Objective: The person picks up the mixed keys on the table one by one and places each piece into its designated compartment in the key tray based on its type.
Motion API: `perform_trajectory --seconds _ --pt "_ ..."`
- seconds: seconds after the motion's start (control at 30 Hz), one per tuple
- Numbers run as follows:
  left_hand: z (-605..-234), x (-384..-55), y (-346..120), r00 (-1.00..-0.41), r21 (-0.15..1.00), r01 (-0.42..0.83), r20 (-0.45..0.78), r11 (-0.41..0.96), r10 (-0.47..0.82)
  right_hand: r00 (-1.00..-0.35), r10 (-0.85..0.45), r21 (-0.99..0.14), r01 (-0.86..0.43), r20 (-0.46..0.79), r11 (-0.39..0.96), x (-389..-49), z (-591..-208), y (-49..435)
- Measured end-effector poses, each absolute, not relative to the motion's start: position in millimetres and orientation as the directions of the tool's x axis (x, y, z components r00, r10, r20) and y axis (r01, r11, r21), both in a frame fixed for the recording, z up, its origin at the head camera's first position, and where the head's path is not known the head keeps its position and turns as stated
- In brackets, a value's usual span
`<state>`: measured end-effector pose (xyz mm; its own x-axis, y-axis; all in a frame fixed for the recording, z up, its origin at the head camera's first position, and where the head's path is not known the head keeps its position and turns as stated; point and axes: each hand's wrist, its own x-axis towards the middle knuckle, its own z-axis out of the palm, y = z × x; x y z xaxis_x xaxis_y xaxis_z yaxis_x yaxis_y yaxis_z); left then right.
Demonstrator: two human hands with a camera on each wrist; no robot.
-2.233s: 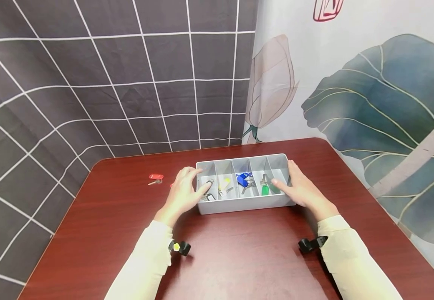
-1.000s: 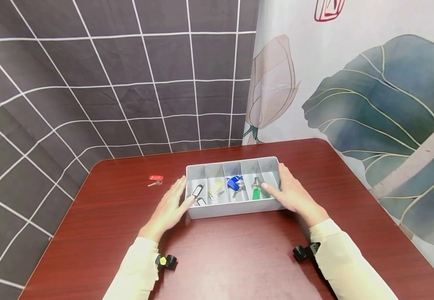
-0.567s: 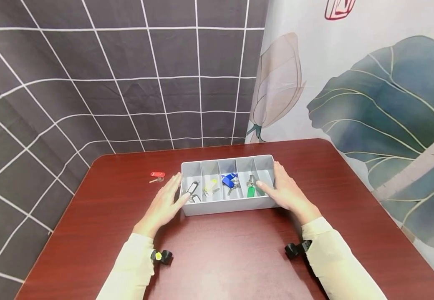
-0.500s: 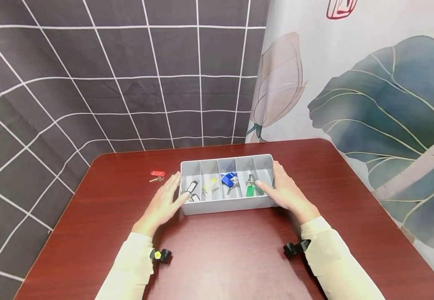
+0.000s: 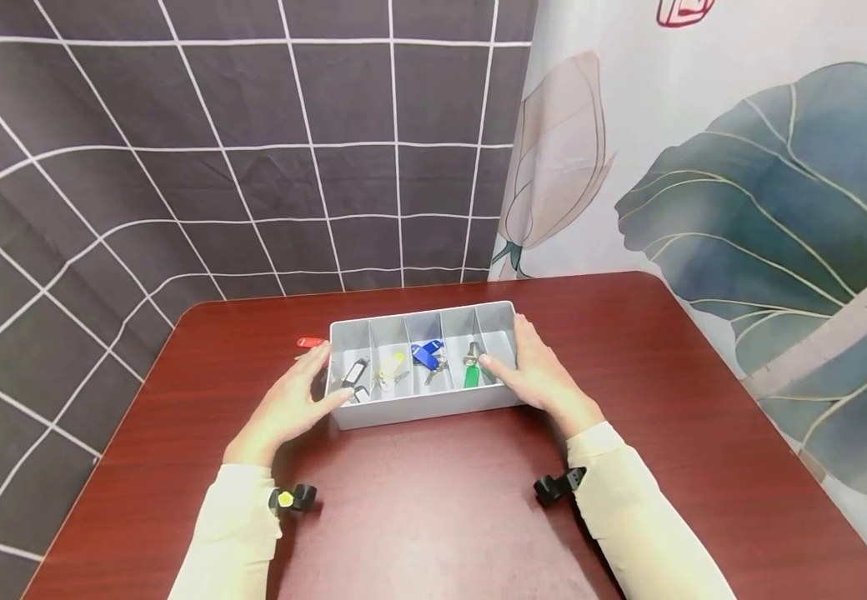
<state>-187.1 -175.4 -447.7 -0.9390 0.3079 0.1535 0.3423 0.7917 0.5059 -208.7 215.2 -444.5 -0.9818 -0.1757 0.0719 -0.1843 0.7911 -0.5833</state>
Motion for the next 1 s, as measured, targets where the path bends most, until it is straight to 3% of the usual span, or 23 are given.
perform_trajectory --seconds 0.37,1.0 --pt "-443.8 -186.4 -184.6 -0.957 0.557 0.291 0.154 0.778 0.247 -0.982 -0.181 -0.548 -0.177 0.047 0.818 -206.4 -437.3 195.0" --pt "-444.7 -184.6 -172.2 -0.957 0.564 0.284 0.116 0.775 0.266 -0.978 -0.208 -0.433 -0.186 -0.005 0.882 -199.4 -428.4 212.0"
